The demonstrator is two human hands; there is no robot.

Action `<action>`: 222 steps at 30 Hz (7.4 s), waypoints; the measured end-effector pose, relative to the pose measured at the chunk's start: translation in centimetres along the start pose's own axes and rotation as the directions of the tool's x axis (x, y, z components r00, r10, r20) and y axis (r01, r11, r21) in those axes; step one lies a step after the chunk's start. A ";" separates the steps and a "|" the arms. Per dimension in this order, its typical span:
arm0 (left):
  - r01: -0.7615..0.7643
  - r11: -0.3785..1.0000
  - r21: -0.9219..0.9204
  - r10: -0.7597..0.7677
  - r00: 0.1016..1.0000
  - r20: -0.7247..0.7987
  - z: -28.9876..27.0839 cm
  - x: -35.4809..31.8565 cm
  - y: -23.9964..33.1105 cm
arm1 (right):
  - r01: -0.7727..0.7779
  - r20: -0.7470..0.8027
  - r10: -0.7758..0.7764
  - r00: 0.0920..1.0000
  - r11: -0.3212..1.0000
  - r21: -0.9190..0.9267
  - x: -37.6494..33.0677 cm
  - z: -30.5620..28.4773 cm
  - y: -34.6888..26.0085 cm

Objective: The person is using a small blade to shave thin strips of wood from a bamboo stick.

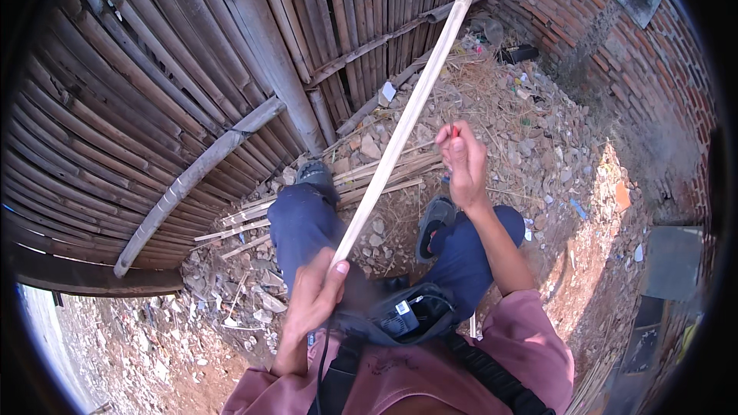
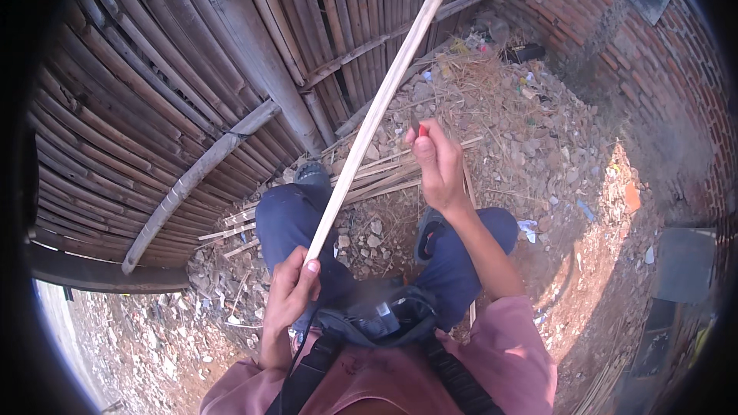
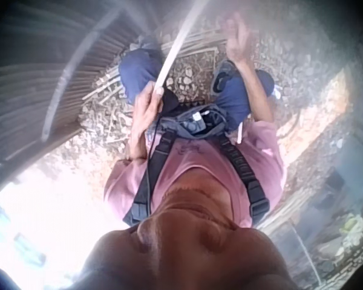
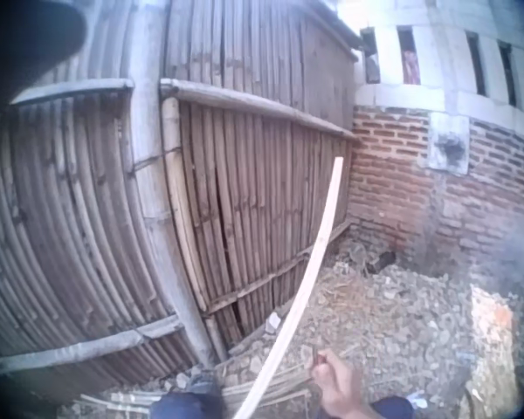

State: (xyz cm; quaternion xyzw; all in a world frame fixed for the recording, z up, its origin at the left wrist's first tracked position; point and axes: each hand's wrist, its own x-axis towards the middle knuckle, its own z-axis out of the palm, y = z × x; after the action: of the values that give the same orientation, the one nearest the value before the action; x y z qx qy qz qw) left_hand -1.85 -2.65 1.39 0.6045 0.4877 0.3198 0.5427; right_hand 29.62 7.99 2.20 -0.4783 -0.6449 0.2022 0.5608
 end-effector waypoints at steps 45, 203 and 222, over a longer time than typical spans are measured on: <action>-0.091 0.957 0.274 0.112 0.992 -0.062 0.7 -0.1 -0.5 | 0.170 0.124 -0.134 0.983 0.915 -0.366 7.1 -3.5 1.4; -0.076 0.946 -0.315 0.078 0.997 -0.009 1.9 6.7 3.0 | 0.324 0.297 -0.250 0.921 0.916 -0.234 -3.9 6.0 -3.6; -0.184 0.967 0.178 0.211 0.966 -0.147 2.6 6.8 4.2 | 0.320 0.232 -0.252 0.940 0.888 -0.332 -3.3 5.2 -4.0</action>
State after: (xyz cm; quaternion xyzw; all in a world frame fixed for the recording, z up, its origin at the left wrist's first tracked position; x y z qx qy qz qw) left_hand 3.75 3.08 3.92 0.6639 0.4927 0.3802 0.4146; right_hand 22.99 4.79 2.18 -0.4529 -0.7832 0.0369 0.4244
